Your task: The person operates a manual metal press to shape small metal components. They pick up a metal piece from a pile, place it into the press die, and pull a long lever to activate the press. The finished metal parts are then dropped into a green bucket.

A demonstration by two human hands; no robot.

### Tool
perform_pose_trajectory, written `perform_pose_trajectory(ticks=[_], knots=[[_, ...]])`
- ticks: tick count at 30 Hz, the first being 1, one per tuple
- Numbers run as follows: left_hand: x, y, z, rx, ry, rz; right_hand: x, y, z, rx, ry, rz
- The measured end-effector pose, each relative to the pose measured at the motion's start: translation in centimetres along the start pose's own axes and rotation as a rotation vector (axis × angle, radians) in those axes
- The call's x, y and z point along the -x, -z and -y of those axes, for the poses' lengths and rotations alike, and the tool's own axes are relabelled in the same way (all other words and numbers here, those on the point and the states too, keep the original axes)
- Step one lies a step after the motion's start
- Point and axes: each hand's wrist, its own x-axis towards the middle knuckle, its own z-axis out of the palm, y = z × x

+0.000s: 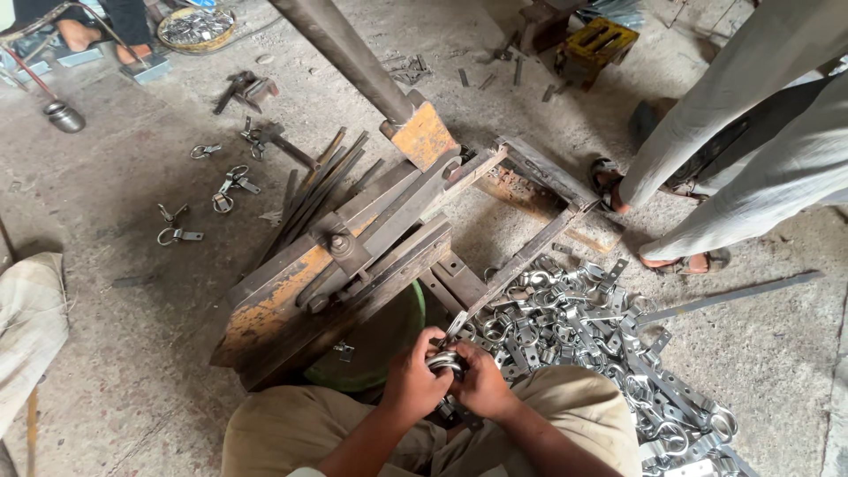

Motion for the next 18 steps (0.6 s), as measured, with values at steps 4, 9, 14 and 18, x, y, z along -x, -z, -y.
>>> perform_pose_trajectory(ticks=[4,9,14,18], knots=[[-0.4,1.6,1.8,0.134,0.114,0.29,1.4,-0.3,-0.8,0.053,-0.394,-0.02],[0.1,3.2,4.4,0.133,-0.073,0.343,2.5,-0.2,-3.8,-0.285,-0.124,-0.124],[1.7,3.8,2.6,0.001,-0.284,0.309,2.2,0.7,-2.4,-0.298,-0.017,-0.154],[1.8,2.6,1.8,-0.023,-0.386,0.206,1.3,0.8,1.1,-0.22,-0.215,-0.203]])
